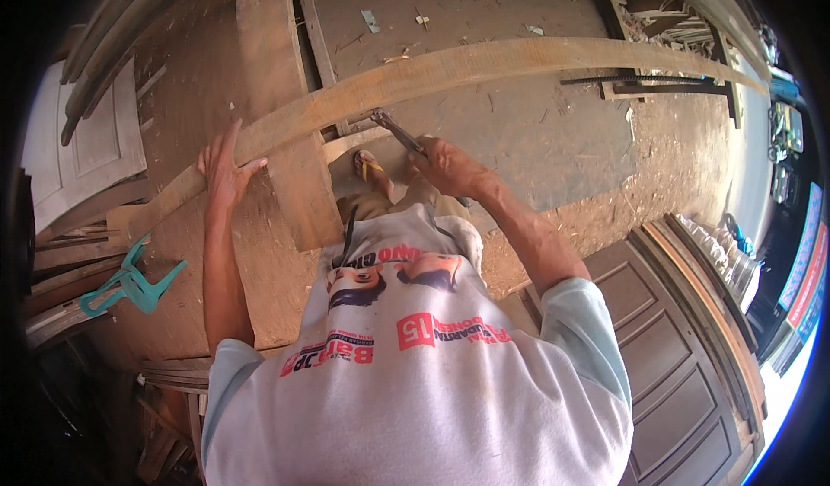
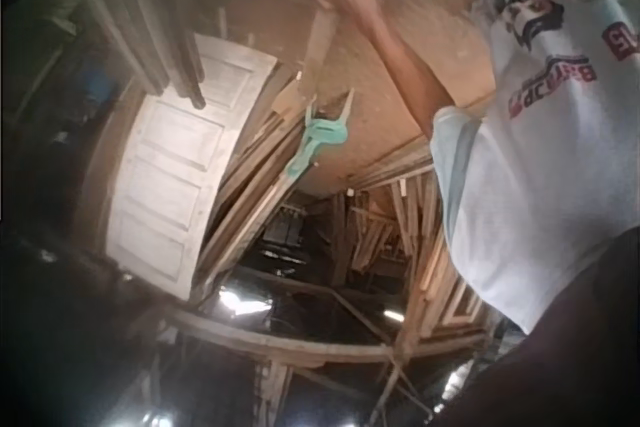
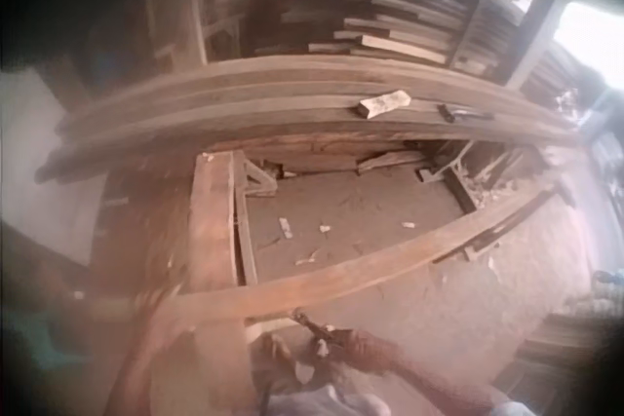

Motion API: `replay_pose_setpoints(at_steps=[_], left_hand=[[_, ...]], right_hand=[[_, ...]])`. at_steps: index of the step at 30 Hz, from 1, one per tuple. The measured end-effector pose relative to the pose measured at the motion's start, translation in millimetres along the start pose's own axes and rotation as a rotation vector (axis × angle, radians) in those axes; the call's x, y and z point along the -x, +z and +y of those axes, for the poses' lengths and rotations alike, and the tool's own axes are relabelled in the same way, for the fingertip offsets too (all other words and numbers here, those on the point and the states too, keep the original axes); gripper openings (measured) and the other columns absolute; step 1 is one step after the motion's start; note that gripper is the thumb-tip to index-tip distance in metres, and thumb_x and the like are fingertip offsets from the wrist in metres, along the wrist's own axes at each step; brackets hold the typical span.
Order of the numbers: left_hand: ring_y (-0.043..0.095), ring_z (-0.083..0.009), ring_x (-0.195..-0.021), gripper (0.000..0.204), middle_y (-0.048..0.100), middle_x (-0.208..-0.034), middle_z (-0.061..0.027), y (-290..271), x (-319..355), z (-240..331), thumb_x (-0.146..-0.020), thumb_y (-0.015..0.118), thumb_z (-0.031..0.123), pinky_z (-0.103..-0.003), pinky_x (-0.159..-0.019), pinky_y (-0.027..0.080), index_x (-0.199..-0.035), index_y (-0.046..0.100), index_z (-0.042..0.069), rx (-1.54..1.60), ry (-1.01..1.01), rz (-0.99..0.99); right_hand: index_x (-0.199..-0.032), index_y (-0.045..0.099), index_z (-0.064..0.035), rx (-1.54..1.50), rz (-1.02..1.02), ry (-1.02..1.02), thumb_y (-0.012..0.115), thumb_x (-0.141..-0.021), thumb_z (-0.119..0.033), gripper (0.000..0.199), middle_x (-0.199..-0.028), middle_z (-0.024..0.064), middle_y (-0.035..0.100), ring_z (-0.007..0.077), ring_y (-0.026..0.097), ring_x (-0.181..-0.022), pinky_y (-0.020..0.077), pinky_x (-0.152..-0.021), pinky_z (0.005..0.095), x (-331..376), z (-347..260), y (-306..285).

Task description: The person uses pliers to pull nails from a long wooden plank resting on a workbench. They repeatedly grip and extract nails along the plank's length, then place the pliers down and pick up a hammer.

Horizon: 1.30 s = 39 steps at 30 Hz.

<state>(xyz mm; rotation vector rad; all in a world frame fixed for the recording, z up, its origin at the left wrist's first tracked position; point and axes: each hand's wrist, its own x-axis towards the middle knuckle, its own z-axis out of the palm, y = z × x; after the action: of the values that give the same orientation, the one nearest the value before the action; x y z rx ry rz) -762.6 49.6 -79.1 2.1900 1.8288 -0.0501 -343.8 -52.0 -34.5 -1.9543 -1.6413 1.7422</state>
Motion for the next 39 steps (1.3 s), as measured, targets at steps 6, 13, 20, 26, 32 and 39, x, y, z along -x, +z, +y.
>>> replay_pose_setpoints(at_steps=[6,13,20,26,32,39], left_hand=[[0.044,-0.0333,-0.144,0.104,0.055,-0.151,-0.0111,-5.0,1.1,7.0,-0.074,0.093,0.044,-0.053,-0.130,0.019,-0.164,0.043,0.029,-0.008,-0.045,-0.037],[0.040,-0.0321,-0.148,0.109,0.052,-0.155,-0.0108,-11.9,-1.1,13.5,-0.075,0.092,0.046,-0.053,-0.132,0.019,-0.167,0.036,0.031,0.022,-0.073,-0.097],[0.031,-0.0319,-0.157,0.118,0.040,-0.167,-0.0096,0.3,4.7,-14.0,-0.072,0.096,0.041,-0.055,-0.132,0.020,-0.169,0.030,0.029,0.021,-0.043,-0.051],[0.024,-0.0329,-0.161,0.126,0.031,-0.172,-0.0091,-32.4,24.1,-46.0,-0.067,0.101,0.034,-0.060,-0.130,0.025,-0.169,0.027,0.029,-0.107,0.018,-0.059],[0.026,-0.0348,-0.159,0.132,0.034,-0.170,-0.0101,-32.8,40.5,-134.9,-0.064,0.102,0.030,-0.059,-0.130,0.024,-0.170,0.024,0.028,-0.104,0.047,-0.021],[0.038,-0.0387,-0.152,0.117,0.044,-0.161,-0.0192,-25.7,25.2,-178.9,-0.074,0.095,0.015,-0.057,-0.125,0.029,-0.169,0.027,0.024,-0.200,0.072,0.009]], right_hand=[[-0.112,0.075,-0.0026,0.981,-0.040,-0.050,0.057,-0.106,-0.020,0.026,-0.105,0.0198,0.078,0.0393,0.074,-0.104,0.0578,-0.095,0.0488,-14.9,29.9,-104.0],[-0.121,0.069,0.0024,0.360,-0.061,0.056,0.057,-0.101,-0.019,0.031,-0.097,0.0273,0.074,0.0418,0.073,-0.100,0.0566,-0.090,0.0500,4.1,80.9,-90.9],[-0.122,0.064,0.0086,-0.131,-0.027,-0.058,0.062,-0.100,-0.024,0.039,-0.096,0.0208,0.076,0.0254,0.073,-0.090,0.0555,-0.085,0.0405,14.4,89.5,15.7],[-0.122,0.066,0.0030,-0.245,0.102,0.079,0.060,-0.098,-0.020,0.034,-0.093,0.0191,0.074,0.0280,0.071,-0.091,0.0538,-0.088,0.0435,25.9,106.9,63.4],[-0.154,0.044,0.0093,-0.713,0.342,0.211,0.049,-0.104,-0.012,0.054,-0.115,0.0196,0.074,0.0290,0.077,-0.103,0.0648,-0.090,0.0394,45.8,81.1,116.3],[-0.153,0.045,0.0089,-0.923,0.470,0.264,0.047,-0.104,-0.011,0.053,-0.117,0.0195,0.075,0.0283,0.076,-0.104,0.0624,-0.092,0.0407,50.7,49.4,217.6]])
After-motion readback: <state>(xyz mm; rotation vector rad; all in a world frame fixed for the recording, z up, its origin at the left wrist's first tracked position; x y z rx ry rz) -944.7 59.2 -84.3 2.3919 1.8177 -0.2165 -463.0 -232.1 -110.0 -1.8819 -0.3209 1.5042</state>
